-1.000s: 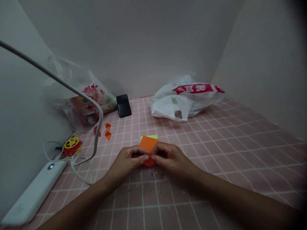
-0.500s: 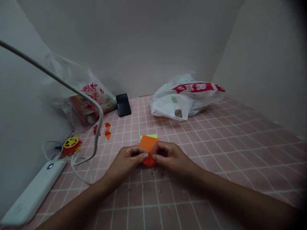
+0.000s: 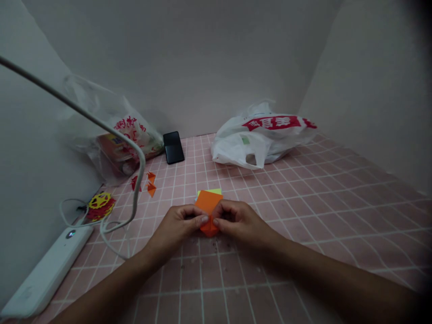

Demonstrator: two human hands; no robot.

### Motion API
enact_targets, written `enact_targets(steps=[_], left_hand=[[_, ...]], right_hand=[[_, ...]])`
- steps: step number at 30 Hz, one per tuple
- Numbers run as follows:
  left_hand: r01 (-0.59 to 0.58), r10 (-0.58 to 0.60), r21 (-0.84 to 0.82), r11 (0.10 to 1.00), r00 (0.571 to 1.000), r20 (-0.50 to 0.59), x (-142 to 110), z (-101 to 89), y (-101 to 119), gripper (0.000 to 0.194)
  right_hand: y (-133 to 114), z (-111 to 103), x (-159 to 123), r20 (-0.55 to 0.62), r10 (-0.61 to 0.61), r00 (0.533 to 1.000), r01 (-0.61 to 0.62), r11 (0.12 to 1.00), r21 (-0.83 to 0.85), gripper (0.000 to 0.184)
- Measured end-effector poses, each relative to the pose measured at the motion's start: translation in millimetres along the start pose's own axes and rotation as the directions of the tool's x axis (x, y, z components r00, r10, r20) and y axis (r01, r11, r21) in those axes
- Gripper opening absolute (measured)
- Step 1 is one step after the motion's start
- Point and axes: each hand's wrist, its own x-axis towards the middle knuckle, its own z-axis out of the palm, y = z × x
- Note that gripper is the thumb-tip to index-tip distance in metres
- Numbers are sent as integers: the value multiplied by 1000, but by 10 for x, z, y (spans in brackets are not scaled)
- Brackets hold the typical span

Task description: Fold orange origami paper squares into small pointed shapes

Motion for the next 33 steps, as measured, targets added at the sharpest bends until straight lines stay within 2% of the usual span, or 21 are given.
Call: enact_targets(steps=[5,11,27,30,33], left_hand=[[19,-19,-1,1000,1000,6,4,1,-1,17],[-56,55,98,994,998,8,10,-13,-48,16],[-101,107,238,966,994,-13,6,23,-37,18],[-93,113,245,965,991,-68,-8,35,-21,16],[-112,147,251,961,981,-125,-14,46,-16,15]], right_hand=[[15,7,-11,6,5,1000,-5,1000,5,8],[57,21,2,18,9,1000,-9,1000,5,9],[46,45,-17,41,4,999,-5,1000,27,11],[-17,35,-28,22,-53,998,51,997,56,8],[-79,21,-41,19,-196,980,196,981,-6,8]])
